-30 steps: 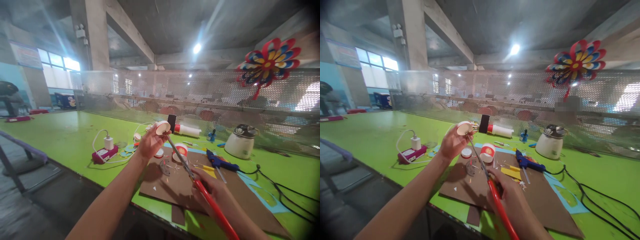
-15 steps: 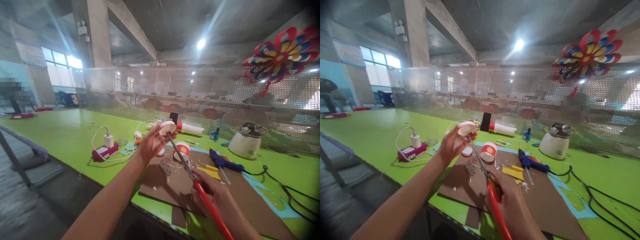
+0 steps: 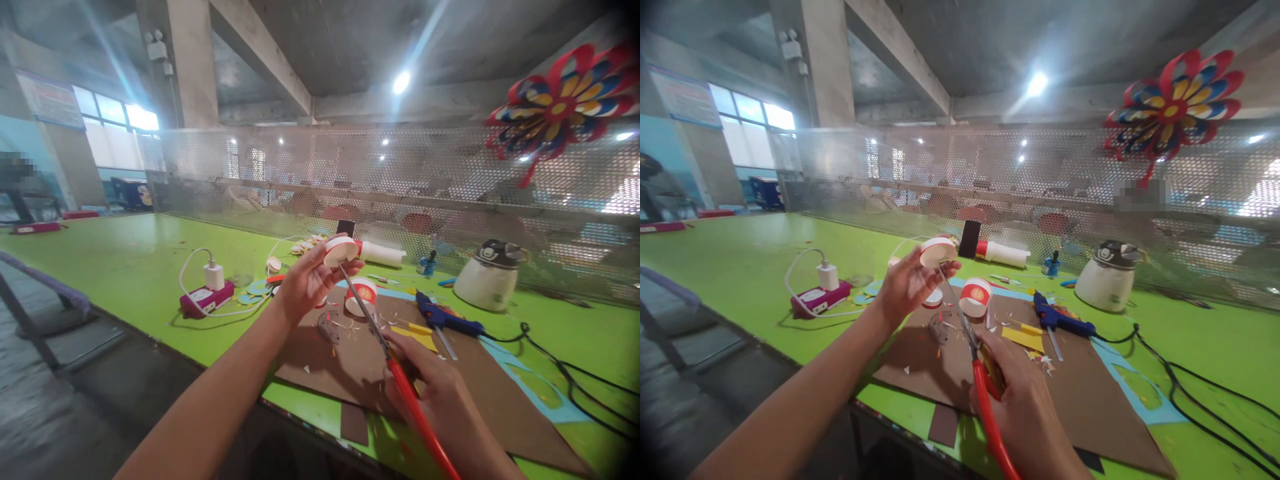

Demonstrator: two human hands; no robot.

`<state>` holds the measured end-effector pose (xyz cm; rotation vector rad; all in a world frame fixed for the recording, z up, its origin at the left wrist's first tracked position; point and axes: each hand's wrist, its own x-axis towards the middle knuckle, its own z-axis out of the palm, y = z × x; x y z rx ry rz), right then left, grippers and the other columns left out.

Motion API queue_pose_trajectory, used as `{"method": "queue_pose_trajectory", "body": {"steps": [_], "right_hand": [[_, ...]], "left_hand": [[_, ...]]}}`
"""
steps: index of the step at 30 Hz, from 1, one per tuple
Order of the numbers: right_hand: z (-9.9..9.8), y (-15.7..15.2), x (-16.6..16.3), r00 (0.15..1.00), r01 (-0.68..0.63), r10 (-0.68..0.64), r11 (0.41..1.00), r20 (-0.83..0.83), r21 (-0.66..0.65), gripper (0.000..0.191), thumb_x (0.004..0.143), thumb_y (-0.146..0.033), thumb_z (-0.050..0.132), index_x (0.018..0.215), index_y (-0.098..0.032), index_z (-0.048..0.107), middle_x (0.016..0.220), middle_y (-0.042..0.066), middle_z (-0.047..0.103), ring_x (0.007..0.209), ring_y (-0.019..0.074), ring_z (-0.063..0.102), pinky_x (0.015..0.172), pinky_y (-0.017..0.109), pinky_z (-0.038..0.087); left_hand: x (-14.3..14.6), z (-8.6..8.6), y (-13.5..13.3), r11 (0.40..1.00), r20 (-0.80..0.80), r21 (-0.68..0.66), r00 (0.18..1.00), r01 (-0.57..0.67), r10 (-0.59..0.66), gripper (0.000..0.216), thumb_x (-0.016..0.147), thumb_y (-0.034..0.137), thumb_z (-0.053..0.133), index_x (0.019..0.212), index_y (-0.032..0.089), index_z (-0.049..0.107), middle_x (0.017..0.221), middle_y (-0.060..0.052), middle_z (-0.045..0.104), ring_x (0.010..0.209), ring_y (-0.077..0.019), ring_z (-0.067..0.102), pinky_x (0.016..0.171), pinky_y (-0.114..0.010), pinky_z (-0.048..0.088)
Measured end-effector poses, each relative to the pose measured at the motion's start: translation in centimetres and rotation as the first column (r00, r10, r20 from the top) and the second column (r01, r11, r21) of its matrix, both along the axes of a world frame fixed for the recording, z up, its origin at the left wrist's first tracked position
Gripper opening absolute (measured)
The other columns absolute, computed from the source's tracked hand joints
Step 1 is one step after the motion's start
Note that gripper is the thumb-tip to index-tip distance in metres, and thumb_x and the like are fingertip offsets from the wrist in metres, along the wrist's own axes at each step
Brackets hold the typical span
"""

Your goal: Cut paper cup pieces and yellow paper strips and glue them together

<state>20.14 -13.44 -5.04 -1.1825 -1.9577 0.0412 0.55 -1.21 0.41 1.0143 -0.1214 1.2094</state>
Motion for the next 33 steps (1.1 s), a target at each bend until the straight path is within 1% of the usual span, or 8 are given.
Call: {"method": "queue_pose_trajectory", "body": {"steps": [4, 10, 14, 18, 22, 25, 28, 33], "right_hand": [[-0.04, -0.20, 0.09, 1.000, 0.026, -0.026, 1.000, 0.015, 0.001, 0.041, 0.077, -0.021, 0.047, 0.114, -0.015, 0.062, 0.073, 0.005, 0.067, 0.053, 0.0170, 0.059, 0.049, 0.027, 0.049], [0.20, -0.35, -0.24, 0.999, 0.026, -0.027, 1.000, 0.019, 0.011, 0.043, 0.074, -0.018, 0.045, 0.113, -0.014, 0.062, 0.072, 0.005, 0.067, 0.054, 0.0171, 0.060, 0.051, 0.028, 0.051], [0.13, -0.35, -0.12, 0.999, 0.044, -0.044, 0.999, 0.024, 0.009, 0.043, 0.074, -0.018, 0.045, 0.113, -0.014, 0.063, 0.075, 0.006, 0.069, 0.054, 0.0172, 0.060, 0.052, 0.029, 0.051], [0.05, -0.27, -0.07, 0.999, 0.036, -0.036, 0.999, 0.011, -0.005, 0.042, 0.075, -0.019, 0.045, 0.112, -0.012, 0.064, 0.072, 0.005, 0.069, 0.051, 0.0170, 0.059, 0.049, 0.028, 0.050], [0.06, -0.29, -0.03, 0.999, 0.043, -0.044, 0.999, 0.033, 0.033, 0.042, 0.074, -0.017, 0.045, 0.111, -0.013, 0.065, 0.081, 0.007, 0.071, 0.053, 0.0163, 0.059, 0.051, 0.028, 0.051], [0.04, -0.32, 0.04, 0.999, 0.038, -0.040, 0.998, 0.033, 0.046, 0.044, 0.073, -0.016, 0.045, 0.112, -0.014, 0.065, 0.081, 0.007, 0.071, 0.053, 0.0160, 0.058, 0.050, 0.028, 0.050], [0.00, -0.31, 0.00, 0.999, 0.028, -0.029, 0.998, 0.021, 0.049, 0.044, 0.073, -0.016, 0.046, 0.112, -0.015, 0.065, 0.082, 0.006, 0.071, 0.056, 0.0168, 0.060, 0.053, 0.028, 0.051], [0.05, -0.31, -0.13, 0.998, 0.060, -0.061, 0.998, 0.017, 0.033, 0.043, 0.073, -0.017, 0.045, 0.110, -0.014, 0.066, 0.067, 0.003, 0.066, 0.049, 0.0162, 0.055, 0.048, 0.027, 0.048]], "left_hand": [[0.07, 0.13, -0.25, 1.000, -0.008, 0.000, 1.000, -0.029, 0.029, 0.040, 0.084, 0.034, 0.062, 0.113, 0.007, 0.064, 0.104, -0.018, 0.070, 0.098, -0.0309, 0.067, 0.090, -0.041, 0.051], [0.12, 0.30, -0.52, 0.998, -0.002, -0.019, 0.998, -0.056, 0.056, 0.042, 0.084, 0.031, 0.062, 0.120, 0.010, 0.060, 0.107, -0.017, 0.069, 0.099, -0.0310, 0.067, 0.091, -0.042, 0.051], [0.19, 0.35, -0.48, 0.999, 0.017, 0.007, 0.999, -0.048, 0.048, 0.040, 0.085, 0.031, 0.061, 0.118, 0.009, 0.061, 0.108, -0.018, 0.069, 0.101, -0.0318, 0.066, 0.095, -0.045, 0.048], [0.23, 0.30, -0.44, 0.998, 0.007, 0.023, 0.999, -0.054, 0.054, 0.041, 0.083, 0.031, 0.063, 0.119, 0.010, 0.061, 0.108, -0.018, 0.069, 0.100, -0.0315, 0.067, 0.095, -0.045, 0.048], [0.26, 0.28, -0.51, 0.997, -0.015, 0.020, 0.997, -0.070, 0.071, 0.042, 0.082, 0.032, 0.064, 0.119, 0.012, 0.061, 0.109, -0.017, 0.069, 0.100, -0.0312, 0.067, 0.092, -0.043, 0.049], [0.28, 0.30, -0.53, 0.997, -0.021, 0.043, 0.998, -0.063, 0.064, 0.044, 0.082, 0.034, 0.065, 0.120, 0.014, 0.060, 0.107, -0.015, 0.069, 0.100, -0.0310, 0.067, 0.091, -0.043, 0.049], [0.29, 0.31, -0.52, 0.996, -0.030, 0.057, 0.997, -0.066, 0.068, 0.045, 0.081, 0.035, 0.065, 0.121, 0.015, 0.059, 0.107, -0.014, 0.069, 0.098, -0.0306, 0.067, 0.090, -0.043, 0.049], [0.28, 0.33, -0.54, 0.996, -0.042, 0.062, 0.997, -0.062, 0.065, 0.046, 0.081, 0.034, 0.065, 0.124, 0.016, 0.058, 0.107, -0.014, 0.069, 0.098, -0.0308, 0.067, 0.090, -0.044, 0.048]]}}
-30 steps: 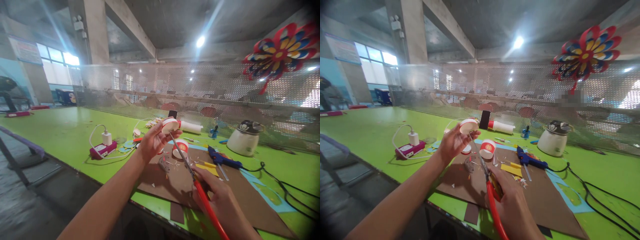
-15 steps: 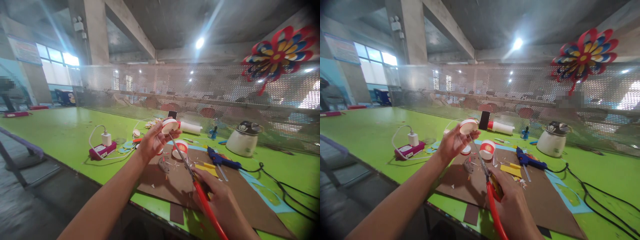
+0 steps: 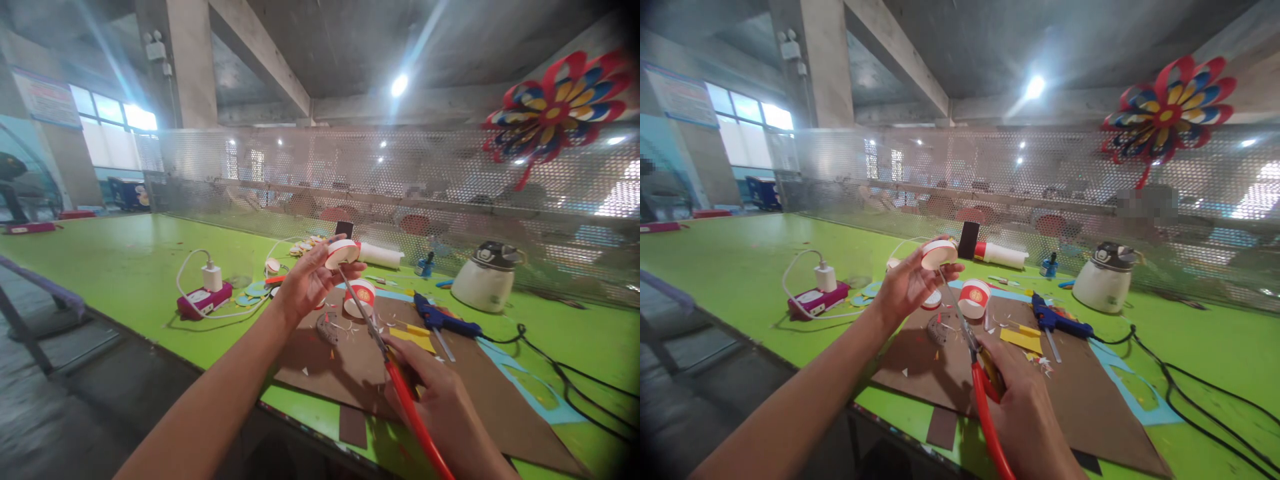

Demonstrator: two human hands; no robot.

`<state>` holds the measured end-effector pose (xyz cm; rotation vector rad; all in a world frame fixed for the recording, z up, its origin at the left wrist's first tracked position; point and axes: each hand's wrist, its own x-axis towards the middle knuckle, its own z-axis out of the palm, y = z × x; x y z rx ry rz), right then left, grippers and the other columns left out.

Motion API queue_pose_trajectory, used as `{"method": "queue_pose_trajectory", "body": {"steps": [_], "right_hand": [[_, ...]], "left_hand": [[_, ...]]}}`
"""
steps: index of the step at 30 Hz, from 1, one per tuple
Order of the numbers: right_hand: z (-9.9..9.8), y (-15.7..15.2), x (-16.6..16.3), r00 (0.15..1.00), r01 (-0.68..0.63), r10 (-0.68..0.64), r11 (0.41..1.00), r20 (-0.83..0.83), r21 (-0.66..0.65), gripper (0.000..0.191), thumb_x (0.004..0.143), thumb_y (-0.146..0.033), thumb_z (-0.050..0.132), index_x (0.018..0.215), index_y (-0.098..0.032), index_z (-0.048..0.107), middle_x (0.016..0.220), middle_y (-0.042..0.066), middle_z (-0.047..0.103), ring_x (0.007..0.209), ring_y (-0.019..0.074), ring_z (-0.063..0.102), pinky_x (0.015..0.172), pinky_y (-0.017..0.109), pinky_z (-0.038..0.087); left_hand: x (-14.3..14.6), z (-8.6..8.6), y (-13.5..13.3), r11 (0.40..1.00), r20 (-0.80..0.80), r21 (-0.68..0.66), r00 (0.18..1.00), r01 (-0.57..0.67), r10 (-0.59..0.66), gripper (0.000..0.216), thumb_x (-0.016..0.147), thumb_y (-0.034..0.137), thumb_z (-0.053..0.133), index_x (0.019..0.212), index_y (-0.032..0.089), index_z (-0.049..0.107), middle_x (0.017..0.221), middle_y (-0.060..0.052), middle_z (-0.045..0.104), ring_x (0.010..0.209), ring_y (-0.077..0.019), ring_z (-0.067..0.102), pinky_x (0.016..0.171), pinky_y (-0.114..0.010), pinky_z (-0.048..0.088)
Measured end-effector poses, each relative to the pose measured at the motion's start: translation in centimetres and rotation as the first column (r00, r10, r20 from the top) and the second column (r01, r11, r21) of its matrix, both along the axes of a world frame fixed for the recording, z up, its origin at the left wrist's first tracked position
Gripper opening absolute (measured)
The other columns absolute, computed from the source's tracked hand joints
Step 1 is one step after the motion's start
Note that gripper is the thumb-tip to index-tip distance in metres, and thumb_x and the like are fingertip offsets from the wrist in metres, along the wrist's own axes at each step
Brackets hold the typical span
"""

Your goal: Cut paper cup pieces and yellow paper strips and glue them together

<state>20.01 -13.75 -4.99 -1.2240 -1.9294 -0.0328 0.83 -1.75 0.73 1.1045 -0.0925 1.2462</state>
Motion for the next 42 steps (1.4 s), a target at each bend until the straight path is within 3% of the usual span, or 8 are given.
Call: {"method": "queue_pose_trajectory", "body": {"steps": [9, 16, 28, 34, 42], "right_hand": [[0.0, -0.1, -0.1, 1.000, 0.011, -0.011, 0.999, 0.007, 0.031, 0.040, 0.074, -0.020, 0.049, 0.110, -0.018, 0.068, 0.079, 0.005, 0.072, 0.052, 0.0169, 0.058, 0.052, 0.028, 0.051], [0.2, -0.1, -0.4, 1.000, -0.006, 0.006, 0.998, -0.003, 0.061, 0.040, 0.076, -0.019, 0.050, 0.112, -0.017, 0.067, 0.098, 0.010, 0.074, 0.083, 0.0231, 0.069, 0.071, 0.033, 0.057], [-0.5, 0.0, -0.1, 0.999, 0.011, -0.013, 0.998, 0.029, 0.055, 0.043, 0.074, -0.018, 0.049, 0.114, -0.017, 0.065, 0.110, 0.013, 0.072, 0.099, 0.0264, 0.068, 0.079, 0.037, 0.057], [-0.5, 0.2, 0.0, 0.999, -0.039, 0.040, 0.999, -0.029, 0.031, 0.044, 0.071, -0.017, 0.050, 0.112, -0.017, 0.067, 0.100, 0.010, 0.074, 0.089, 0.0254, 0.070, 0.076, 0.036, 0.058], [-1.5, 0.4, 0.3, 0.992, -0.004, -0.002, 0.999, -0.125, -0.042, 0.045, 0.072, -0.022, 0.049, 0.111, -0.016, 0.068, 0.062, 0.000, 0.063, 0.049, 0.0168, 0.056, 0.051, 0.027, 0.050]], "left_hand": [[0.0, 0.1, -0.2, 1.000, 0.005, -0.029, 1.000, -0.001, 0.001, 0.048, 0.080, 0.033, 0.067, 0.124, 0.016, 0.058, 0.107, -0.015, 0.069, 0.098, -0.0310, 0.067, 0.088, -0.042, 0.050], [0.1, 0.1, -0.2, 0.999, 0.002, -0.054, 1.000, -0.010, 0.010, 0.049, 0.080, 0.034, 0.066, 0.124, 0.015, 0.059, 0.108, -0.015, 0.069, 0.099, -0.0320, 0.067, 0.087, -0.042, 0.051], [0.2, 0.1, -0.4, 0.997, 0.032, -0.073, 0.999, -0.003, 0.005, 0.042, 0.082, 0.033, 0.065, 0.119, 0.013, 0.061, 0.107, -0.015, 0.069, 0.100, -0.0320, 0.066, 0.088, -0.042, 0.051], [0.2, 0.2, -0.4, 0.997, 0.033, -0.073, 0.999, -0.007, 0.010, 0.041, 0.083, 0.031, 0.063, 0.119, 0.012, 0.061, 0.106, -0.014, 0.069, 0.100, -0.0319, 0.066, 0.088, -0.041, 0.052], [0.3, 0.4, -0.6, 0.998, 0.024, -0.050, 0.999, -0.030, 0.031, 0.050, 0.081, 0.031, 0.066, 0.127, 0.014, 0.056, 0.104, -0.014, 0.069, 0.098, -0.0320, 0.067, 0.084, -0.039, 0.052]]}}
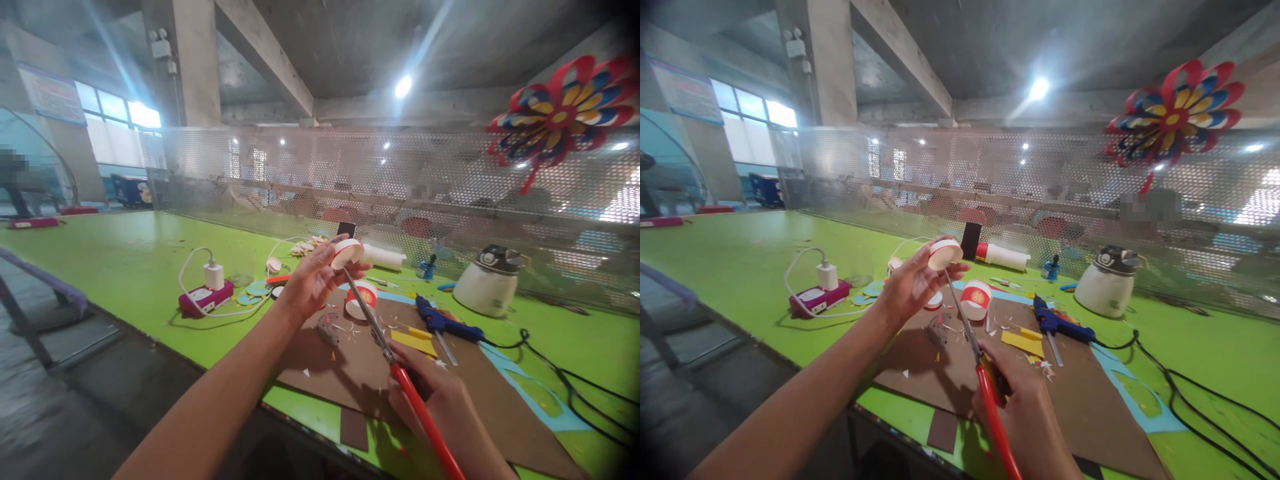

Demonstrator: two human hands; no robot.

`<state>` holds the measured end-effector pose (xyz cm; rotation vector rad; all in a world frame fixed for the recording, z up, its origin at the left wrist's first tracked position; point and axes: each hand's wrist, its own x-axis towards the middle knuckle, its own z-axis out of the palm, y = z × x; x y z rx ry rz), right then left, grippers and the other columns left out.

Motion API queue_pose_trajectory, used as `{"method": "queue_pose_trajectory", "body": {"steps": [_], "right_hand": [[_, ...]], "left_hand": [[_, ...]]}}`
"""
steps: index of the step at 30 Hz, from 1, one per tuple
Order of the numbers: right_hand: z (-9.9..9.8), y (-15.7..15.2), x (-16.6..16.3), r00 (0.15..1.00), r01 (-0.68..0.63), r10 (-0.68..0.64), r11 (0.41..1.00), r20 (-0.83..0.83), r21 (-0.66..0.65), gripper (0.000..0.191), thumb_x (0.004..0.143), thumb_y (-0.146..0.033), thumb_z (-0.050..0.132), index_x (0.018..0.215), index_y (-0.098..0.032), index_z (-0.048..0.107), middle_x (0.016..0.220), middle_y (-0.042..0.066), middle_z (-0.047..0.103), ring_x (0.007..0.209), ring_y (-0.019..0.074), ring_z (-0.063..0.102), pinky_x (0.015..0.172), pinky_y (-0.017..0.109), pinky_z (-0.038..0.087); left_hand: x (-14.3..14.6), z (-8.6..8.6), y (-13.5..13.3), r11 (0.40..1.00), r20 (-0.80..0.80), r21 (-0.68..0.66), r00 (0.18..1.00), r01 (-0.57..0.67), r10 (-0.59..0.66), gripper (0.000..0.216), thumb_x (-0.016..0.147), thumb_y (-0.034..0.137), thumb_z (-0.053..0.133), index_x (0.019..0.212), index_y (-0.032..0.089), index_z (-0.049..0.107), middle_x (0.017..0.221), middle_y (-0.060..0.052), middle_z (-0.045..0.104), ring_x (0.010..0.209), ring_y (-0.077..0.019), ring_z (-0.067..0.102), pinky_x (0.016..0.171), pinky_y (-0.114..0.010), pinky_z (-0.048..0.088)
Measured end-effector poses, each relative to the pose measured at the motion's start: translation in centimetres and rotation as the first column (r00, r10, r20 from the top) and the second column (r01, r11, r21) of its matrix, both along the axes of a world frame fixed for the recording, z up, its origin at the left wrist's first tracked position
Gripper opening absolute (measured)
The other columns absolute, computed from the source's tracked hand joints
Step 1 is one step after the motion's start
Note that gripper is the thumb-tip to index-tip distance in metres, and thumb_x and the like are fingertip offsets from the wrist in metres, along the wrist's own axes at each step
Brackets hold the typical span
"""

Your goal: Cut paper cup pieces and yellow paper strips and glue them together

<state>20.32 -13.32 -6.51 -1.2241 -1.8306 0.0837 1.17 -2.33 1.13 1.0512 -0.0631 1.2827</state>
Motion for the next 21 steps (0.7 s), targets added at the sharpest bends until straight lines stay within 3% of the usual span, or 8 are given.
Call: {"method": "queue_pose_trajectory", "body": {"steps": [4, 21], "right_hand": [[0.47, -0.23, -0.19, 0.999, -0.018, 0.018, 1.000, -0.030, -0.025, 0.044, 0.073, -0.024, 0.049, 0.112, -0.018, 0.068, 0.057, -0.002, 0.058, 0.045, 0.0151, 0.052, 0.044, 0.023, 0.044], [0.80, -0.09, -0.22, 1.000, -0.022, 0.021, 0.998, 0.016, 0.054, 0.040, 0.072, -0.021, 0.051, 0.107, -0.018, 0.070, 0.063, 0.000, 0.064, 0.052, 0.0170, 0.058, 0.054, 0.026, 0.049]], "left_hand": [[0.06, 0.08, -0.12, 1.000, 0.005, -0.002, 1.000, -0.005, 0.005, 0.052, 0.081, 0.030, 0.067, 0.128, 0.014, 0.054, 0.103, -0.014, 0.069, 0.097, -0.0318, 0.068, 0.084, -0.038, 0.053], [0.23, 0.02, -0.18, 1.000, 0.017, -0.012, 1.000, 0.004, -0.004, 0.050, 0.082, 0.029, 0.065, 0.128, 0.014, 0.053, 0.104, -0.014, 0.067, 0.097, -0.0316, 0.068, 0.083, -0.037, 0.054]]}}
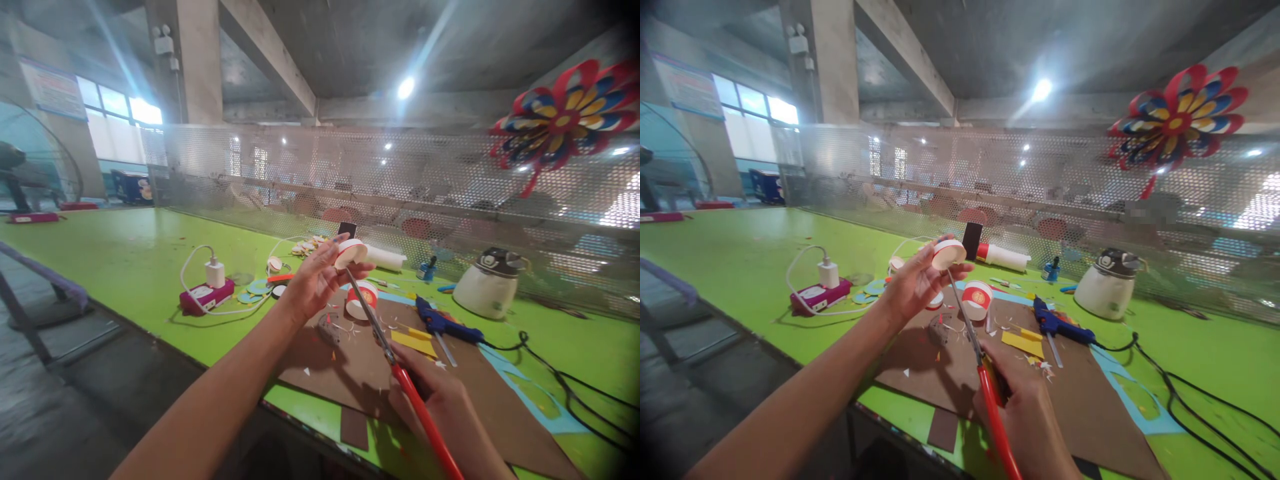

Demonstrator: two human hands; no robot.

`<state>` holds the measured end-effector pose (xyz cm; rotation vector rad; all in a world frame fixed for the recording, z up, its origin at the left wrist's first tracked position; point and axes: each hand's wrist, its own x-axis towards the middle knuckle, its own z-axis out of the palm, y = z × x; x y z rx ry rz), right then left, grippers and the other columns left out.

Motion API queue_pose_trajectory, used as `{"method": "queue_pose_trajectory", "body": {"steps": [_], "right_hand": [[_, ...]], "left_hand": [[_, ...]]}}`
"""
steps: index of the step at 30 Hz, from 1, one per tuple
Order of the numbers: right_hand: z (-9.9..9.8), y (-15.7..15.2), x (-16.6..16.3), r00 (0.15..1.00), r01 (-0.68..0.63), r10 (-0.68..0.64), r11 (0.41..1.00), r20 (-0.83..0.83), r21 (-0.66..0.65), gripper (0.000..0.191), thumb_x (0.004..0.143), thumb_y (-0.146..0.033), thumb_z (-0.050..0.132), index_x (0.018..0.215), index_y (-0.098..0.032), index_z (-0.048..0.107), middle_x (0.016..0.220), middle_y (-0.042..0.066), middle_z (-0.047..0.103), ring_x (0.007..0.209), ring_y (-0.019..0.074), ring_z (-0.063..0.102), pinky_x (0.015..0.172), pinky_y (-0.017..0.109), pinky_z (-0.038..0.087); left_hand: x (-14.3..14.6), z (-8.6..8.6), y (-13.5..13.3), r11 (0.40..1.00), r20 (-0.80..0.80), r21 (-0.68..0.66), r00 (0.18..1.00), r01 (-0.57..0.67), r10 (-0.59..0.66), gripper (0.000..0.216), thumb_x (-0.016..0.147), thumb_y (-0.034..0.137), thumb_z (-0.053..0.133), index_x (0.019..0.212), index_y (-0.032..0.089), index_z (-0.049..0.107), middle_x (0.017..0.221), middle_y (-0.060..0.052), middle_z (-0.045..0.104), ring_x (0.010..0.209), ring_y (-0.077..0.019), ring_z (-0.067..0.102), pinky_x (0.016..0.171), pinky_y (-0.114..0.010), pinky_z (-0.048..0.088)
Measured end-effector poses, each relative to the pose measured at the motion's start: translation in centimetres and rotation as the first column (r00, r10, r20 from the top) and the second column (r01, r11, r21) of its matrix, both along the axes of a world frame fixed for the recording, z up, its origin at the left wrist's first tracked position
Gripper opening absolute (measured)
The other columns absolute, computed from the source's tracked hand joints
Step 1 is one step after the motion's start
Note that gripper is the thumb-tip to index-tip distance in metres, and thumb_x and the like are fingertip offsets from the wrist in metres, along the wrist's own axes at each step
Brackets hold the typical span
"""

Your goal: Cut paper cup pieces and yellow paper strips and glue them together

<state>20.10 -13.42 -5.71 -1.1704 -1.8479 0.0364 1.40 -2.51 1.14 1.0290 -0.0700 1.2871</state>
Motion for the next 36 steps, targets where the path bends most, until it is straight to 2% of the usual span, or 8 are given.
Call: {"method": "queue_pose_trajectory", "body": {"steps": [3, 8, 14, 19, 21, 25, 33, 36], "right_hand": [[0.2, 0.0, -0.1, 0.999, -0.025, 0.024, 0.999, -0.020, -0.023, 0.040, 0.072, -0.019, 0.051, 0.107, -0.019, 0.070, 0.066, 0.000, 0.066, 0.056, 0.0171, 0.059, 0.054, 0.026, 0.049], [0.6, -0.4, -0.4, 0.998, -0.026, 0.021, 0.996, -0.055, -0.086, 0.040, 0.073, -0.020, 0.051, 0.107, -0.018, 0.071, 0.058, -0.002, 0.061, 0.050, 0.0158, 0.055, 0.048, 0.024, 0.045], [0.7, -0.3, -0.2, 0.999, -0.041, 0.038, 0.986, -0.022, -0.164, 0.047, 0.076, -0.022, 0.049, 0.119, -0.019, 0.067, 0.061, -0.002, 0.063, 0.055, 0.0163, 0.059, 0.055, 0.024, 0.049], [0.3, 0.4, 0.6, 0.992, -0.040, 0.055, 0.990, 0.114, -0.137, 0.053, 0.073, -0.018, 0.048, 0.123, -0.016, 0.064, 0.073, 0.003, 0.069, 0.059, 0.0180, 0.062, 0.056, 0.026, 0.051], [0.3, 0.6, 0.8, 0.988, -0.029, 0.047, 0.992, 0.145, -0.120, 0.054, 0.072, -0.017, 0.048, 0.124, -0.017, 0.063, 0.072, 0.003, 0.068, 0.058, 0.0181, 0.061, 0.054, 0.025, 0.050], [0.2, 0.6, 0.8, 0.989, -0.002, 0.018, 0.994, 0.146, -0.109, 0.053, 0.070, -0.017, 0.048, 0.120, -0.016, 0.066, 0.064, 0.002, 0.065, 0.053, 0.0183, 0.057, 0.050, 0.026, 0.048], [-0.2, 0.6, 0.9, 0.991, -0.002, 0.022, 0.989, 0.133, -0.150, 0.054, 0.071, -0.018, 0.048, 0.122, -0.015, 0.064, 0.081, 0.007, 0.072, 0.065, 0.0215, 0.064, 0.058, 0.029, 0.052], [-0.2, 0.7, 0.9, 0.989, 0.014, 0.009, 0.988, 0.148, -0.151, 0.052, 0.071, -0.019, 0.048, 0.120, -0.013, 0.066, 0.079, 0.007, 0.071, 0.063, 0.0216, 0.063, 0.058, 0.030, 0.052]], "left_hand": [[0.1, 0.0, -0.1, 1.000, -0.001, -0.001, 1.000, -0.016, 0.016, 0.048, 0.083, 0.028, 0.065, 0.128, 0.015, 0.053, 0.104, -0.014, 0.068, 0.097, -0.0314, 0.068, 0.085, -0.038, 0.053], [0.3, -0.1, 0.0, 1.000, 0.007, 0.008, 1.000, -0.018, 0.018, 0.044, 0.085, 0.028, 0.062, 0.126, 0.015, 0.055, 0.106, -0.014, 0.067, 0.098, -0.0312, 0.067, 0.086, -0.038, 0.052], [0.6, -0.3, 0.2, 1.000, -0.001, 0.009, 1.000, -0.021, 0.021, 0.042, 0.086, 0.029, 0.062, 0.124, 0.014, 0.054, 0.108, -0.014, 0.066, 0.098, -0.0312, 0.067, 0.088, -0.039, 0.052], [0.6, -0.4, 0.3, 0.999, 0.002, -0.016, 0.999, -0.032, 0.032, 0.046, 0.084, 0.028, 0.064, 0.126, 0.014, 0.052, 0.109, -0.015, 0.066, 0.100, -0.0314, 0.067, 0.088, -0.040, 0.052], [0.6, -0.4, 0.4, 0.999, 0.006, -0.020, 0.999, -0.032, 0.033, 0.045, 0.084, 0.028, 0.064, 0.125, 0.014, 0.053, 0.109, -0.015, 0.066, 0.099, -0.0317, 0.067, 0.088, -0.040, 0.052], [0.6, -0.4, 0.4, 0.999, 0.008, -0.023, 0.999, -0.032, 0.032, 0.043, 0.084, 0.029, 0.063, 0.124, 0.014, 0.054, 0.108, -0.014, 0.066, 0.099, -0.0317, 0.067, 0.088, -0.040, 0.052], [0.7, -0.5, 0.3, 0.999, 0.009, -0.019, 0.999, -0.033, 0.033, 0.037, 0.084, 0.028, 0.063, 0.118, 0.013, 0.057, 0.108, -0.015, 0.066, 0.098, -0.0319, 0.067, 0.090, -0.042, 0.050], [0.8, -0.5, 0.4, 0.999, 0.009, -0.012, 0.999, -0.032, 0.032, 0.035, 0.085, 0.028, 0.063, 0.116, 0.013, 0.057, 0.107, -0.015, 0.066, 0.099, -0.0317, 0.067, 0.091, -0.042, 0.050]]}}
